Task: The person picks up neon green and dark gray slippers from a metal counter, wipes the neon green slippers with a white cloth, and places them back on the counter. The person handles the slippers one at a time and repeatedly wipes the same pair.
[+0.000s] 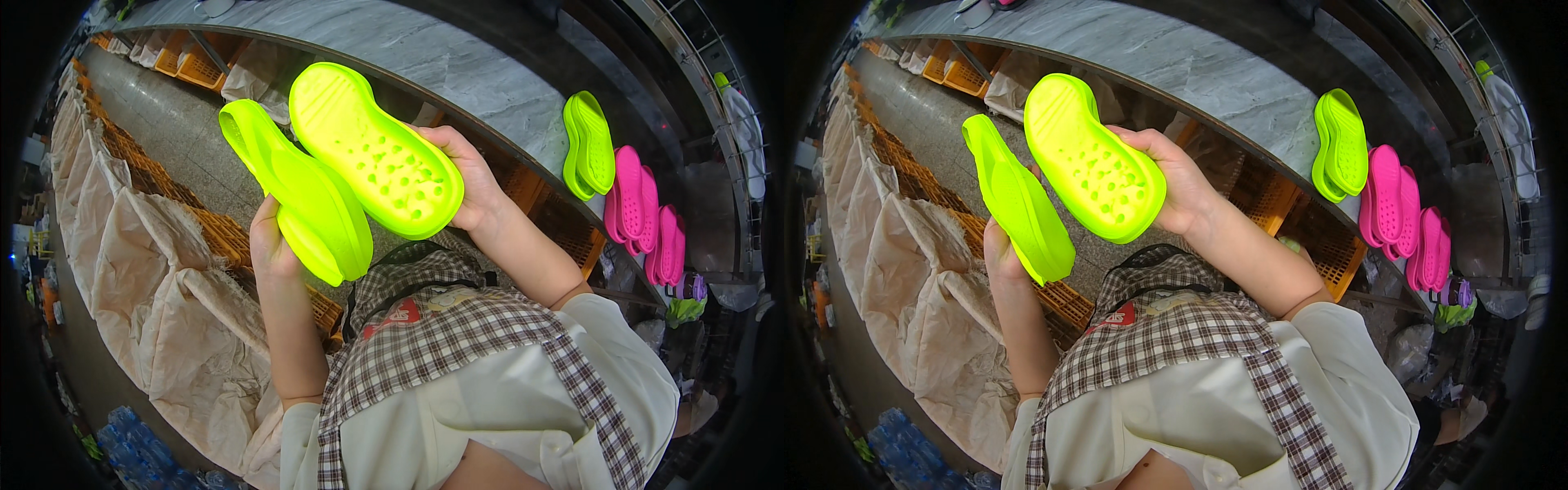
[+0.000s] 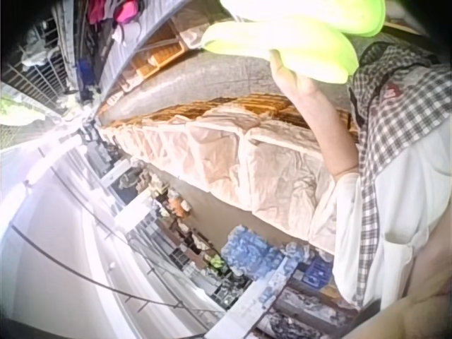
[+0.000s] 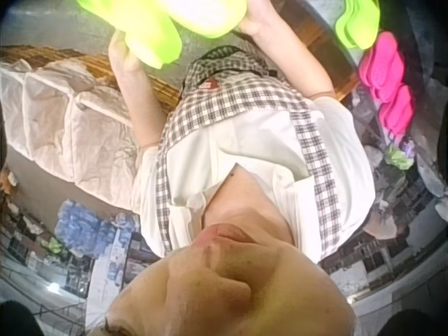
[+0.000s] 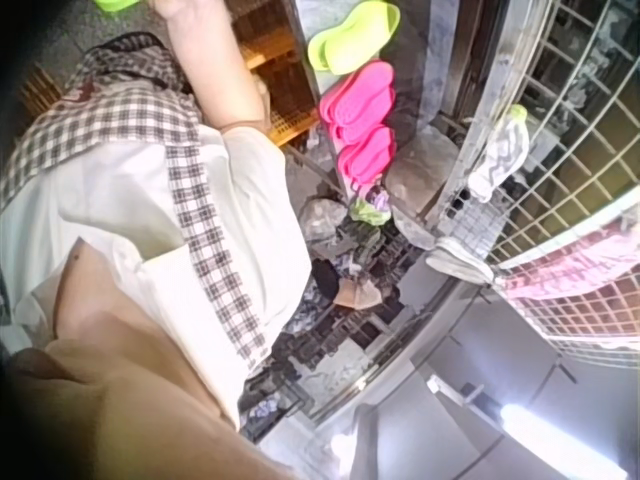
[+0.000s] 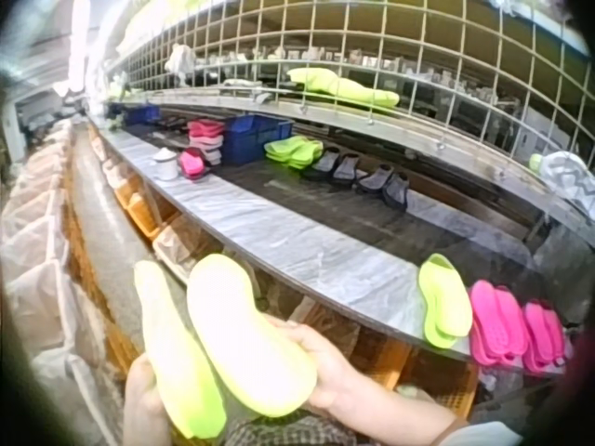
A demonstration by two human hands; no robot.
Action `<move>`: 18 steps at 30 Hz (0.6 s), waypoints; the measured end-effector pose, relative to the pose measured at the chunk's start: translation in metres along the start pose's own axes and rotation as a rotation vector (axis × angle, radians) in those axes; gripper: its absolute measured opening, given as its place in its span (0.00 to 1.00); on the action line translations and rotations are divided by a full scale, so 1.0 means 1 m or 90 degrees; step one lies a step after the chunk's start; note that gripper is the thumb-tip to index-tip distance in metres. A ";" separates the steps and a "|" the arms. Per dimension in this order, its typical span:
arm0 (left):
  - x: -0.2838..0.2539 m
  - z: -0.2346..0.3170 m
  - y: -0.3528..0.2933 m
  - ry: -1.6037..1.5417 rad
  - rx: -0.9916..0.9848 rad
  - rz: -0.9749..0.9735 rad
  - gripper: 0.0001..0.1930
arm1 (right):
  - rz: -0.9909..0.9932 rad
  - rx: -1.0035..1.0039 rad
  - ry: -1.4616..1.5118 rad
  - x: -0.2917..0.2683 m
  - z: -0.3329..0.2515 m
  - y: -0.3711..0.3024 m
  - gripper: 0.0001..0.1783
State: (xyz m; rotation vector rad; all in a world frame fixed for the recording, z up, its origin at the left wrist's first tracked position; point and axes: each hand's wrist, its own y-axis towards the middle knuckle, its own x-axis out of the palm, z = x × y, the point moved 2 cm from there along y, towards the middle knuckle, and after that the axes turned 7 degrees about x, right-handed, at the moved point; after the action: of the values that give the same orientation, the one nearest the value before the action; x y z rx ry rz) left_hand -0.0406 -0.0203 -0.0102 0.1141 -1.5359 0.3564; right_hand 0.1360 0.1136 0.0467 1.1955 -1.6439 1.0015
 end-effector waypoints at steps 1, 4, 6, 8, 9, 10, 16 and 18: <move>0.000 0.000 0.000 0.001 0.001 0.000 0.17 | -0.012 -0.003 0.003 -0.001 0.000 -0.001 0.22; 0.005 -0.004 0.002 0.071 -0.051 -0.072 0.16 | -0.039 -0.002 0.052 -0.008 -0.003 0.000 0.20; 0.007 -0.006 0.003 0.039 0.054 -0.017 0.17 | 0.015 -0.021 0.046 -0.017 -0.012 -0.002 0.20; 0.011 -0.008 0.000 0.012 0.109 -0.021 0.20 | 0.047 -0.074 0.009 -0.029 -0.028 0.000 0.23; 0.013 -0.008 -0.001 0.038 0.132 -0.025 0.20 | 0.084 -0.091 -0.008 -0.038 -0.042 0.002 0.24; 0.016 -0.007 -0.002 0.070 0.158 -0.048 0.20 | 0.105 -0.119 -0.020 -0.048 -0.057 0.006 0.25; 0.017 0.001 -0.004 0.199 0.209 -0.229 0.22 | 0.218 -0.306 -0.171 -0.122 -0.132 0.027 0.23; 0.014 0.004 -0.005 0.255 0.257 -0.127 0.21 | 0.233 -0.324 -0.195 -0.141 -0.146 0.031 0.24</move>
State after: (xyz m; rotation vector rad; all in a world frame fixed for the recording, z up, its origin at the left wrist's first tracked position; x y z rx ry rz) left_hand -0.0428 -0.0243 0.0048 0.4799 -1.0320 0.4931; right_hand 0.1573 0.2969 -0.0426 0.7402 -2.2479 0.5617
